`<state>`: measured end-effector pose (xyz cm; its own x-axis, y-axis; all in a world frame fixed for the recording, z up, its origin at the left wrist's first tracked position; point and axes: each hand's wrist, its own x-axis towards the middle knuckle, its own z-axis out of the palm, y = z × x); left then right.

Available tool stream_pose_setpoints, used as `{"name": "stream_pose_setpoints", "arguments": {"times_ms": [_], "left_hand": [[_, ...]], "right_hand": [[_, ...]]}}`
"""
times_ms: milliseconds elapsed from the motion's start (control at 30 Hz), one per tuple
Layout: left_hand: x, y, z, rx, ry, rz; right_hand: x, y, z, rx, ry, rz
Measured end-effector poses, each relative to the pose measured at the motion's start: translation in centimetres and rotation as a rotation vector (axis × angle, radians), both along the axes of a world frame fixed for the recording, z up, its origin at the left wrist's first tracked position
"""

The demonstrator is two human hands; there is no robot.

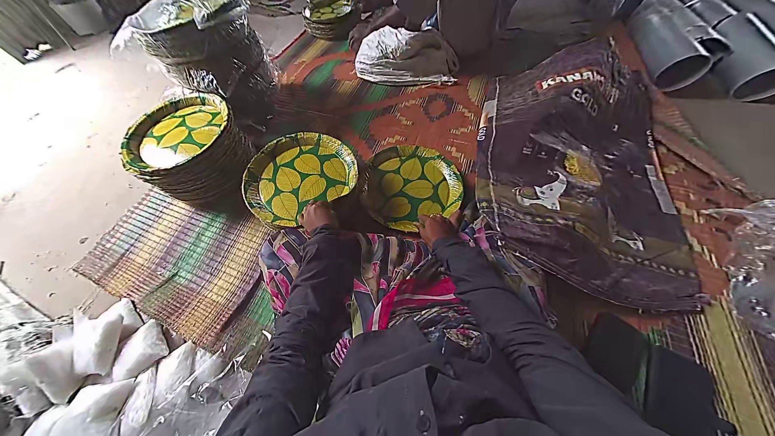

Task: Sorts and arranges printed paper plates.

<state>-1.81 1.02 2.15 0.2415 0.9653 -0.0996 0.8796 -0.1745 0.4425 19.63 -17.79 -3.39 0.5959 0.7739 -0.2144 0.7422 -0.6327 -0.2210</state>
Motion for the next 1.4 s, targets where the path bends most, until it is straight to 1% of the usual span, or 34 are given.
{"name": "stream_pose_setpoints", "arguments": {"times_ms": [67,100,133,200,233,267,300,333,367,400,433,467,500,567,600,633,667,700,733,767,800,833,933,1067,1133,1200,1300,1400], "left_hand": [[-0.1,-0.4,0.4,0.084,-0.054,0.026],[-0.2,-0.8,0.5,0.183,-0.092,0.013],[-0.3,-1.3,0.4,0.341,-0.152,-0.024],[-0.4,-2.0,-0.5,0.725,-0.351,-0.206],[-0.4,-2.4,-1.0,0.854,-0.444,-0.348],[-0.2,-2.8,-1.5,0.974,-0.527,-0.496],[0.2,-3.6,-2.0,1.051,-0.600,-0.630],[0.6,-4.6,-2.2,1.118,-0.650,-0.726],[1.0,-5.4,-2.3,1.162,-0.658,-0.795],[1.3,-5.7,-2.4,1.185,-0.650,-0.822],[1.5,-5.7,-2.5,1.189,-0.623,-0.815],[1.6,-5.5,-2.4,1.180,-0.569,-0.760],[1.8,-5.2,-2.2,1.165,-0.513,-0.663],[1.7,-4.1,-1.9,1.044,-0.446,-0.436],[1.2,-3.7,-1.6,0.901,-0.399,-0.343],[0.8,-3.5,-1.2,0.692,-0.302,-0.260],[0.5,-2.9,-0.8,0.447,-0.161,-0.198],[0.4,-1.9,-1.0,0.254,-0.016,-0.164],[0.4,-0.9,-2.0,0.126,0.114,-0.148],[0.6,-0.1,-3.0,0.069,0.198,-0.148],[0.6,0.2,-3.6,0.074,0.253,-0.150],[0.7,-0.1,-3.2,0.088,0.267,-0.147],[1.0,-0.7,-1.8,0.080,0.226,-0.125],[0.3,-0.3,-1.6,0.049,0.027,-0.111],[0.2,0.1,-1.9,0.044,-0.022,-0.105],[0.4,0.0,-1.5,0.035,-0.036,-0.090],[0.8,-1.0,-0.1,0.015,-0.024,-0.089],[0.7,-1.5,0.1,0.046,0.001,-0.125]], "right_hand": [[-0.4,-0.1,0.2,0.042,-0.033,-0.008],[-0.9,-0.3,0.3,0.134,-0.077,-0.005],[-1.3,-0.4,0.1,0.299,-0.148,0.027],[-2.2,-0.2,0.9,0.656,-0.402,0.155],[-3.0,0.1,2.1,0.774,-0.508,0.219],[-3.7,0.3,3.7,0.837,-0.624,0.285],[-4.4,0.4,5.3,0.851,-0.688,0.339],[-4.8,0.7,6.3,0.861,-0.692,0.389],[-4.6,1.3,6.1,0.922,-0.650,0.434],[-4.1,1.8,5.3,0.977,-0.612,0.443],[-3.7,1.8,4.5,0.967,-0.587,0.414],[-3.5,1.5,3.8,0.918,-0.565,0.360],[-3.3,1.0,3.3,0.829,-0.524,0.290],[-2.7,0.1,2.3,0.551,-0.397,0.141],[-2.4,-0.1,1.7,0.380,-0.309,0.070],[-1.9,-0.2,1.3,0.189,-0.209,0.006],[-1.4,-0.2,0.7,0.065,-0.143,-0.042],[-1.0,-0.2,0.4,-0.004,-0.118,-0.057],[-0.9,-0.1,0.4,-0.057,-0.105,-0.050],[-0.9,0.1,0.7,-0.107,-0.093,-0.030],[-1.0,0.0,1.0,-0.135,-0.076,-0.004],[-1.0,-0.1,1.4,-0.150,-0.055,0.032],[-0.5,-0.5,2.0,-0.164,0.020,0.104],[-0.8,-1.1,1.7,-0.062,0.022,0.022],[-1.1,-1.0,1.6,-0.055,0.012,-0.010],[-1.3,-0.9,1.1,-0.032,-0.035,-0.030],[-2.4,-1.4,2.1,0.003,-0.100,-0.015],[-4.4,-2.7,4.0,0.093,0.005,0.083]]}}
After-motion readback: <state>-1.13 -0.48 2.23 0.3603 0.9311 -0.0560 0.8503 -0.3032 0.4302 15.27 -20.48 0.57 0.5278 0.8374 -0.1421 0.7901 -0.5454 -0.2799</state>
